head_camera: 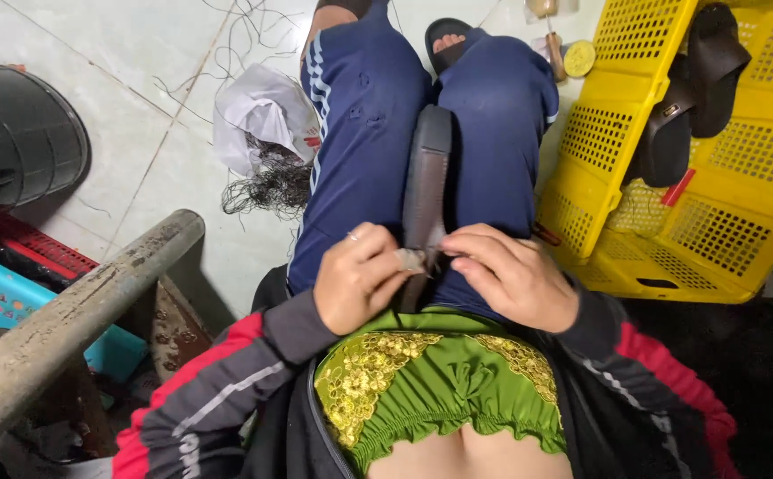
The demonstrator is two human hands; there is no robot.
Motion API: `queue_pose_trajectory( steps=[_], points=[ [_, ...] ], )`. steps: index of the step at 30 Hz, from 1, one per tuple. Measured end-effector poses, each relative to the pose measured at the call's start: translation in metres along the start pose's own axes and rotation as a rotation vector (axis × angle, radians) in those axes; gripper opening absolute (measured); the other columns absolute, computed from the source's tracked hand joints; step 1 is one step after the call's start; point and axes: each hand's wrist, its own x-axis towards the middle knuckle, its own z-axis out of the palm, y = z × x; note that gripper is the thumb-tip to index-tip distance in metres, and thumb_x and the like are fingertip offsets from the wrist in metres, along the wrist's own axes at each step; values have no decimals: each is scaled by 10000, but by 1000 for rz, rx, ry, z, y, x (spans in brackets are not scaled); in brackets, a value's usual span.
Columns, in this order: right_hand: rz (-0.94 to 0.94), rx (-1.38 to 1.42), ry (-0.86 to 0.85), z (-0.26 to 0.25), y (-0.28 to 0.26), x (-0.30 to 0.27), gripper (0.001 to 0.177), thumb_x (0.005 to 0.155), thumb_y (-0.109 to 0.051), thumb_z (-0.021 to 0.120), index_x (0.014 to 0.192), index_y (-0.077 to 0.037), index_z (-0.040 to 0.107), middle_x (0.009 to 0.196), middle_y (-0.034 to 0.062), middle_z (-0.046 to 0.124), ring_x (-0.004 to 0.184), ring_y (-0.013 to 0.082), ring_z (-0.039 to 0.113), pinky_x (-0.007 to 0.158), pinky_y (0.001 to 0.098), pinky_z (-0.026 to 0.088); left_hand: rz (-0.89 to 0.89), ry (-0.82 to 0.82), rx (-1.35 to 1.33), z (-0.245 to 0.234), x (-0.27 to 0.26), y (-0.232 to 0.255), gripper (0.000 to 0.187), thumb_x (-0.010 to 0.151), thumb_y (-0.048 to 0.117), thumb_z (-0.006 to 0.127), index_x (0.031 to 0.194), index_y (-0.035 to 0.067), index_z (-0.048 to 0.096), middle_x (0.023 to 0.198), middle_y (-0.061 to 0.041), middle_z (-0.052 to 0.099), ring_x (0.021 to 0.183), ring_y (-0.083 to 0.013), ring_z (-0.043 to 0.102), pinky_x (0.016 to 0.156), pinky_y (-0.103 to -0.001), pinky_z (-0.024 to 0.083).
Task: Hand-sewing a rubber sole onto a shoe using a needle and thread while sitting on the floor.
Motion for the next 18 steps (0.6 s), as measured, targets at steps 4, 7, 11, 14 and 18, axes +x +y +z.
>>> queue_pose_trajectory(
  steps=[4, 7, 11, 14, 18],
  points=[
    [-117, -384, 17, -18, -1, -7, 243, 922, -140, 577, 1153, -70, 603, 951, 91, 642, 697, 287, 645, 555, 373, 536, 123, 13, -24, 6, 13, 7, 77, 876, 141, 645, 831, 97, 688, 707, -55, 518, 627, -261, 528, 564, -362, 499],
    [-142, -500, -24, -21, -3, -8, 223, 932, -148, 527, 1135, -89, 596, 880, 63, 599, 648, 254, 610, 519, 351, 516, 229, 50, 5, 11, 15, 5, 95, 890, 160, 653, 847, 87, 696, 713, -59, 516, 596, -250, 509, 560, -342, 486],
    [-199, -633, -120, -22, -2, -6, 144, 903, -127, 502, 1025, -117, 578, 835, 35, 545, 620, 222, 585, 519, 326, 499, 289, 75, 6, 10, 15, 4, 106, 893, 163, 654, 845, 80, 700, 735, -75, 536, 595, -251, 512, 550, -340, 480],
    [-153, -494, -186, -24, -7, -3, 100, 907, -119, 484, 918, -115, 583, 780, 35, 552, 592, 233, 607, 506, 327, 512, 314, 95, 6, 11, 12, 2, 110, 901, 169, 646, 849, 86, 697, 753, -78, 549, 598, -247, 512, 548, -336, 475],
    [87, -303, 215, -21, 31, -41, 48, 881, -168, 634, 888, -196, 673, 885, -56, 654, 837, 166, 636, 849, 269, 438, 335, 130, -22, 14, 8, -2, 127, 910, 185, 630, 849, 93, 695, 764, -80, 561, 594, -246, 518, 524, -326, 455]
  ],
)
